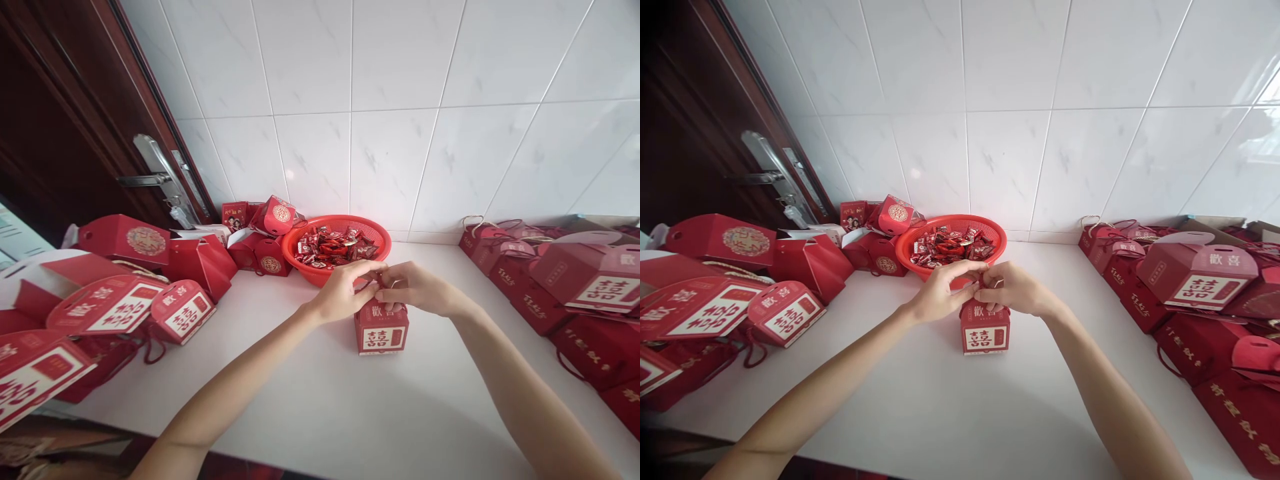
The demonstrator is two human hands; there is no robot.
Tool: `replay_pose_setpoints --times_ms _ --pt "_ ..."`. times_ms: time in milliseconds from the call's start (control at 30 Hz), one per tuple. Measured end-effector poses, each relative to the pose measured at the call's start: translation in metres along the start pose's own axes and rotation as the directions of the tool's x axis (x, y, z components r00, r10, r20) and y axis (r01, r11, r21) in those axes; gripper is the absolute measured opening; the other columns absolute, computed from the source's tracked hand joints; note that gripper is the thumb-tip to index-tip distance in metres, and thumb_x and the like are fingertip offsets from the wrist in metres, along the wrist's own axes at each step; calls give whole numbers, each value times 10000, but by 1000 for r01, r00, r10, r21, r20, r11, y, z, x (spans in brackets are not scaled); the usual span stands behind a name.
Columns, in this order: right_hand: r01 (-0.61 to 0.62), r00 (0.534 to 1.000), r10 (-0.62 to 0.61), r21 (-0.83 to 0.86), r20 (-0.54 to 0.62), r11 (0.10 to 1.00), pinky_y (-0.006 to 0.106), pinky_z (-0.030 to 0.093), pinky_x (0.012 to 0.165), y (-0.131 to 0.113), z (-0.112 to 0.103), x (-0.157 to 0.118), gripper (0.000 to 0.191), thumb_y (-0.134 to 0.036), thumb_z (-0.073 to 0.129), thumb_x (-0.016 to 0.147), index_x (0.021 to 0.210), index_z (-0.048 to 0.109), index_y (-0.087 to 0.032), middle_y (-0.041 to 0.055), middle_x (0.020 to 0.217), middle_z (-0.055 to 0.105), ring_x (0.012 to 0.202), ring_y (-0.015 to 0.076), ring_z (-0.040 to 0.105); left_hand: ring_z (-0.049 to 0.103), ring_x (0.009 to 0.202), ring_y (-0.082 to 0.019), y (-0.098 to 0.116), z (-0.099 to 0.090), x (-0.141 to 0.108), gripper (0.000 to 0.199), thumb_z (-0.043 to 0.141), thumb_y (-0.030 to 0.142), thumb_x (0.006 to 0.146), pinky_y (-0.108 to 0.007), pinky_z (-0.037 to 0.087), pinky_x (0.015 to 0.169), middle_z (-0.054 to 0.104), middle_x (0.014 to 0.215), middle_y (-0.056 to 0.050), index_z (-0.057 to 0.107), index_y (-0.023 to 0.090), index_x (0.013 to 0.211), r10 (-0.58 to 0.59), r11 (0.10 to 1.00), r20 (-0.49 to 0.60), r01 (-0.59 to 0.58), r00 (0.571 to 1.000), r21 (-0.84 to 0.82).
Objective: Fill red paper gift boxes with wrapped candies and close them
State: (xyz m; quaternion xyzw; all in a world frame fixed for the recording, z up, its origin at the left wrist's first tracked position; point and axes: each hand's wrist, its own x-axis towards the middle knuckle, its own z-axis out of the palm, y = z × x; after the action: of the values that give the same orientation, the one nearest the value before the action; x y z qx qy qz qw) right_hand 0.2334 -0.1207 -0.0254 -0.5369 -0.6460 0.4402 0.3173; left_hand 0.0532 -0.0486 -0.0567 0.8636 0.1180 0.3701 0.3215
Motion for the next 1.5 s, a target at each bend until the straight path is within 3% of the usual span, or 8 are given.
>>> replay_pose_setpoints --times_ms 200,367,500,700,967,1067,1300,1500 --pt "-42 999 41 39 22 998 264 506 547 6 3 5 128 -260 686 731 677 594 -189 8 642 638 611 153 627 595 1215 -257 -3 -2 -18 461 642 182 834 -402 507 1042 613 1309 -116 582 195 1291 -22 997 -25 24 999 69" --pt "-47 999 48 21 -16 999 249 494 529 3 4 2 161 -235 670 744 643 552 -193 -3 611 618 593 143 623 497 1303 -321 -3 4 -32 712 803 357 746 -484 425 1109 566 1361 -140 499 206 1371 -138 972 -35 142 990 188" --pt "-40 999 40 21 -11 999 249 492 525 2 5 2 132 -223 665 732 649 566 -196 -9 613 617 583 139 612 580 1168 -294 -6 12 -35 597 802 332 760 -450 477 1019 649 1236 -104 554 219 1291 -224 967 -27 225 974 122" --pt "-62 998 62 44 -13 997 267 506 533 5 7 5 175 -245 680 710 609 544 -205 1 602 620 590 158 627 620 1032 -258 -12 15 -32 295 818 329 734 -386 523 913 644 1031 -78 694 178 955 -302 948 38 296 953 118" --pt "-52 991 60 70 -116 996 236 384 472 5 10 7 208 -240 683 645 563 496 -197 -16 576 587 541 121 551 614 999 -263 -13 10 -23 338 827 420 709 -377 514 854 614 1023 -76 706 177 911 -374 918 155 341 914 204" --pt "-41 988 63 152 -141 988 244 408 509 10 13 12 220 -255 690 612 535 492 -196 4 592 629 585 136 575 618 936 -247 -12 9 -20 370 837 426 689 -357 514 799 603 1000 -57 696 184 931 -418 901 169 384 893 200" --pt "36 982 68 536 -174 844 274 502 631 4 19 11 232 -194 697 523 567 469 -203 4 580 639 634 165 636 611 911 -231 -14 8 -18 347 824 382 712 -341 492 823 620 942 -13 678 200 968 -350 931 147 327 925 159" --pt "102 962 49 520 -268 848 251 454 568 -7 21 2 275 -255 726 596 775 525 -198 -13 646 624 576 123 563 599 1038 -253 -12 10 -17 287 783 321 750 -354 497 875 656 1069 -40 675 206 990 -289 955 90 280 953 102"
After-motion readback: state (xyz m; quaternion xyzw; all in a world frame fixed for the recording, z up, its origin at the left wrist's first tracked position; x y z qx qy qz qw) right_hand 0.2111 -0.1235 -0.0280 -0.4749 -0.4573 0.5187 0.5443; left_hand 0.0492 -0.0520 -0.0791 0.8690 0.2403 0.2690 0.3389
